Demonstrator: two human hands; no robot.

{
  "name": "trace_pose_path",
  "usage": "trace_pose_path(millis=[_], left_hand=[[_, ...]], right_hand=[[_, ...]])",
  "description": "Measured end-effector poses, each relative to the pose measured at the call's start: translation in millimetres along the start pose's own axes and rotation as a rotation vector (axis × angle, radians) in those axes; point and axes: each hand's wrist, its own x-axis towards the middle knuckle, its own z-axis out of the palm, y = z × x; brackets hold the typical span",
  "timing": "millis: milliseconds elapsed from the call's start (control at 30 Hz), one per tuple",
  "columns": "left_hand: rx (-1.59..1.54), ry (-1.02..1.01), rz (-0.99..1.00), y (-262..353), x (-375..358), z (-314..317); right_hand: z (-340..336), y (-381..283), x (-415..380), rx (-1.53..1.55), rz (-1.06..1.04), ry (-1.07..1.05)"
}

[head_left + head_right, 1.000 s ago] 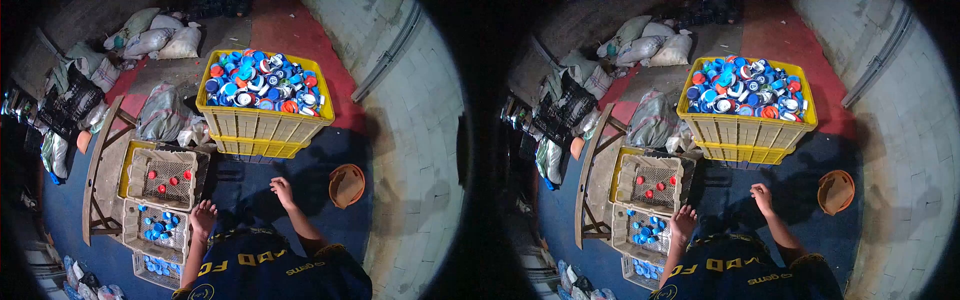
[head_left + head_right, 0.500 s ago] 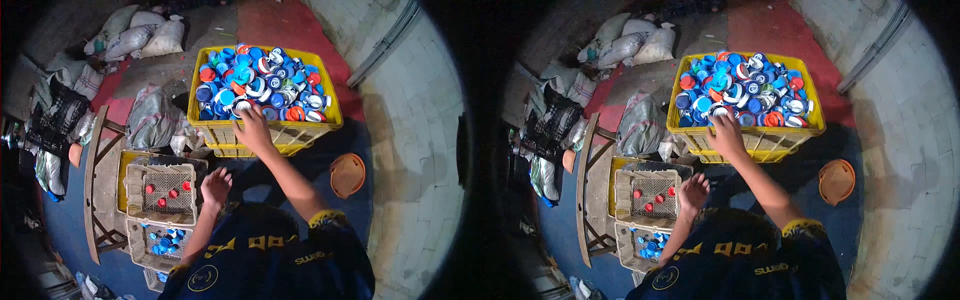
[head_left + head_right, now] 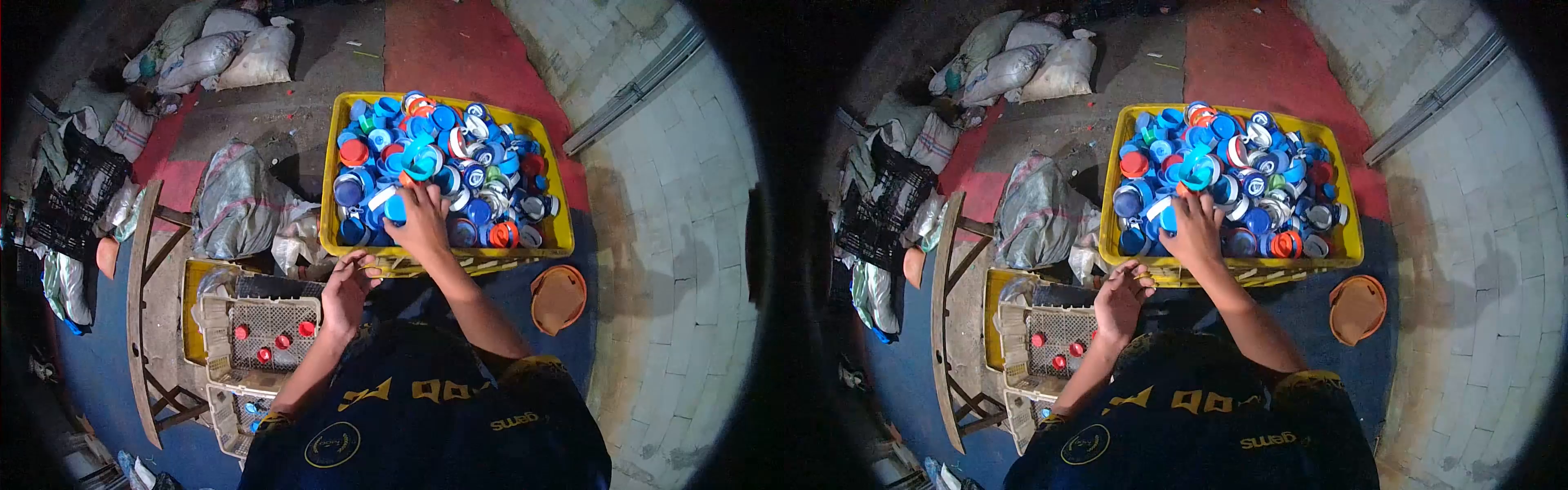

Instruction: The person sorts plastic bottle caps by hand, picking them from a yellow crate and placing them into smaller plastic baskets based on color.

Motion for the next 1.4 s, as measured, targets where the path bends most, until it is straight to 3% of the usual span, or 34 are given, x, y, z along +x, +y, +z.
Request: trace_pose_path(millis=[167, 200, 300, 333, 367, 433, 533, 633, 767, 867, 967, 1133, 1233, 1267, 1367, 1400], left_hand=[[0.008, -0.063, 0.065, 2.5, 13.0, 33.1], [0.038, -0.060, 0.095, 1.0, 13.3, 41.8], [-0.110, -0.056, 0.099, -2.1, 12.3, 70.2], [-0.119, -0.030, 0.080, -0.4, 12.1, 76.2], [-0.129, -0.004, 0.062, 0.7, 12.3, 81.0], [-0.186, 0.025, 0.038, -6.2, 13.5, 78.8], [-0.324, 0.113, 0.008, -10.0, 16.1, 72.8], [-0.298, 0.052, 0.071, -10.4, 10.4, 64.0], [-0.307, 0.109, 0.096, -14.0, 6.8, 55.6], [-0.293, 0.123, 0.130, -15.5, 2.3, 57.2], [-0.309, 0.133, 0.147, -18.6, -1.8, 54.7], [-0.328, 0.182, 0.176, -21.6, -5.9, 49.0], [-0.327, 0.202, 0.189, -20.0, -6.7, 46.0], [-0.324, 0.208, 0.194, -19.2, -6.5, 45.3], [-0.335, 0.224, 0.205, -17.8, -5.4, 42.8], [-0.335, 0.223, 0.206, -18.6, -4.3, 41.8]], right_hand=[[-27.7, 1.9, -3.8, 0.412, -0.121, 0.100], [-38.9, -1.7, -7.7, 0.558, -0.076, 0.018], [-61.9, -11.1, -21.6, 0.571, -0.194, -0.097], [-62.7, -10.5, -25.6, 0.505, -0.257, -0.184], [-71.2, -10.8, -30.3, 0.236, -0.379, -0.225], [-77.9, -14.2, -27.6, 0.308, -0.380, -0.201], [-68.0, 1.0, 4.4, 0.688, -0.271, -0.112], [-45.0, 29.0, 62.6, 0.212, -0.335, 0.012], [1.2, 44.0, 114.0, -0.086, -0.327, -0.143], [31.8, 44.8, 129.8, -0.337, -0.303, -0.406], [42.1, 39.5, 136.5, -0.457, -0.250, -0.515], [40.9, 41.8, 136.1, -0.497, -0.265, -0.490], [8.4, 45.7, 133.8, -0.055, -0.208, -0.440], [2.6, 45.0, 126.3, 0.009, -0.152, -0.301], [-19.6, 49.4, 113.9, 0.548, 0.050, -0.209], [-17.5, 55.7, 111.6, 0.592, 0.076, -0.204]])
